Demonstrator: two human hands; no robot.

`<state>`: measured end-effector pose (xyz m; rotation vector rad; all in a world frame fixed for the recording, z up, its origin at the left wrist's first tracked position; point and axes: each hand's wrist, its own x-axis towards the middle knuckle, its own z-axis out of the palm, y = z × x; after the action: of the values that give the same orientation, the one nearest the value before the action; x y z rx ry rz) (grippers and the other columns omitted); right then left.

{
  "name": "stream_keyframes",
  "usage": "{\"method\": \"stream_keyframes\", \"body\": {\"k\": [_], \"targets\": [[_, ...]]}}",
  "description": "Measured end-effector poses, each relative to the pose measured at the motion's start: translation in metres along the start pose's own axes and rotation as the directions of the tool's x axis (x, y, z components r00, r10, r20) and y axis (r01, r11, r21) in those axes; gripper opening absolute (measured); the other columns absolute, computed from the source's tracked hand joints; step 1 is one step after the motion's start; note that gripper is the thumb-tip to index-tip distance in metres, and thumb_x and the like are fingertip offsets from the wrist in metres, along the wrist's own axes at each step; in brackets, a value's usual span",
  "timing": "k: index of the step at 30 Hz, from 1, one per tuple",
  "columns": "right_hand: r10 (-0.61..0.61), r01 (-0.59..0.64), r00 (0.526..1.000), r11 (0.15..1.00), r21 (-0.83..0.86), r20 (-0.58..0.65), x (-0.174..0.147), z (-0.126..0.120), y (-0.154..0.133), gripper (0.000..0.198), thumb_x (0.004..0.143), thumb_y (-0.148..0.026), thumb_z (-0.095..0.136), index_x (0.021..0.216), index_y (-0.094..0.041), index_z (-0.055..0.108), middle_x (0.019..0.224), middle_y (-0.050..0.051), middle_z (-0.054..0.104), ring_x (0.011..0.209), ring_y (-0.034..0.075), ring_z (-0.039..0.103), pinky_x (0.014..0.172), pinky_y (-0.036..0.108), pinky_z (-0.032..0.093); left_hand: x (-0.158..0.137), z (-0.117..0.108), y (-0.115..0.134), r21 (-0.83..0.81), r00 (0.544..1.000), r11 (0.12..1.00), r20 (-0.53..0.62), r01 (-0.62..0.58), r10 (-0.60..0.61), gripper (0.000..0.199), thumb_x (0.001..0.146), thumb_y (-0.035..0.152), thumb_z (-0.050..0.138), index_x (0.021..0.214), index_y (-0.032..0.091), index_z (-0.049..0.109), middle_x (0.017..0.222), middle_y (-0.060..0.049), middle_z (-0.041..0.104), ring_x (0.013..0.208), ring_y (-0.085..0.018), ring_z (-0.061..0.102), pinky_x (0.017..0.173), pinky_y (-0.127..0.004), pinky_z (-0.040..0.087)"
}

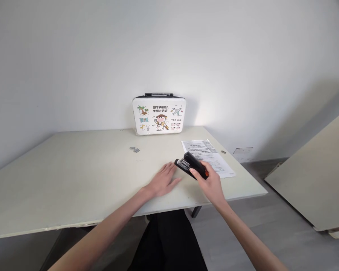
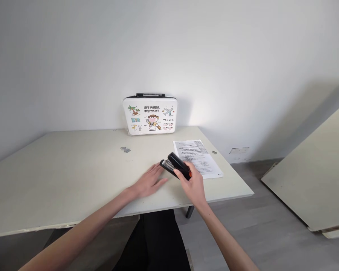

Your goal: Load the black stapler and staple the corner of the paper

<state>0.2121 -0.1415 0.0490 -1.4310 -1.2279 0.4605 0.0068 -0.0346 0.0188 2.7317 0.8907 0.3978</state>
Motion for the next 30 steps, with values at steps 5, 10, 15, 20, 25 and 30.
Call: {"method": "stream_keyframes", "body": {"k": [5,10,15,20,25,30], "targets": [[-0.048,0.060,0.972,0.997,-0.046,0.231,0.002,0.026,0.008,0.032,0.093,-0.053,0.067,0.111,-0.026,0.068,0.104,0.006,0.078,0.093,0.029,0.071,0.081,0.039,0.054,-0.099,-0.040,-0.038,-0.057,0.977,0.978,-0.063,0.200,-0.204,0.066,0.107,0.061,0.039,0.163,0.025,0.041,0.169,-0.007,0.040,0.158,-0.028,0.034,0.131,-0.047,0.026],[-0.074,0.074,0.913,0.997,0.016,0.401,0.001,0.056,0.000,0.028,0.092,-0.046,0.070,0.112,-0.027,0.069,0.109,0.003,0.077,0.100,0.026,0.071,0.089,0.038,0.053,-0.129,-0.056,-0.039,-0.222,0.901,0.904,-0.162,0.364,-0.403,0.057,0.105,0.060,0.043,0.152,0.029,0.054,0.160,-0.004,0.054,0.147,-0.030,0.052,0.120,-0.047,0.046],[-0.091,0.081,0.896,0.996,0.043,0.434,-0.003,0.064,-0.005,0.032,0.092,-0.049,0.071,0.114,-0.027,0.071,0.116,0.004,0.077,0.106,0.026,0.071,0.094,0.039,0.053,-0.126,-0.056,-0.031,-0.304,0.875,0.867,-0.166,0.394,-0.456,0.053,0.103,0.058,0.047,0.146,0.029,0.060,0.157,-0.003,0.058,0.145,-0.030,0.054,0.112,-0.044,0.053],[-0.031,-0.014,0.927,0.993,0.119,0.374,-0.004,0.058,0.007,0.043,0.107,-0.057,0.041,0.125,-0.028,0.068,0.127,0.006,0.074,0.123,0.025,0.067,0.109,0.041,0.050,-0.127,-0.058,-0.028,-0.350,0.860,0.844,-0.167,0.406,-0.482,0.050,0.103,0.058,0.046,0.143,0.032,0.062,0.153,-0.001,0.061,0.134,-0.031,0.063,0.086,-0.039,0.063],[0.004,-0.050,0.941,0.990,0.129,0.338,-0.002,0.060,0.021,0.048,0.106,-0.061,0.037,0.130,-0.028,0.063,0.128,0.008,0.074,0.120,0.024,0.070,0.106,0.041,0.054,-0.128,-0.057,-0.027,-0.400,0.849,0.820,-0.160,0.410,-0.503,0.054,0.103,0.062,0.046,0.145,0.031,0.058,0.151,-0.003,0.063,0.121,-0.030,0.070,0.083,-0.039,0.062],[-0.034,-0.003,0.944,0.994,0.111,0.327,-0.003,0.063,0.024,0.047,0.107,-0.059,0.036,0.126,-0.027,0.065,0.126,0.009,0.074,0.120,0.024,0.070,0.107,0.042,0.052,-0.128,-0.059,-0.026,-0.489,0.794,0.776,-0.238,0.399,-0.559,0.056,0.106,0.063,0.039,0.149,0.029,0.049,0.149,-0.004,0.065,0.139,-0.027,0.059,0.115,-0.044,0.048]]}}
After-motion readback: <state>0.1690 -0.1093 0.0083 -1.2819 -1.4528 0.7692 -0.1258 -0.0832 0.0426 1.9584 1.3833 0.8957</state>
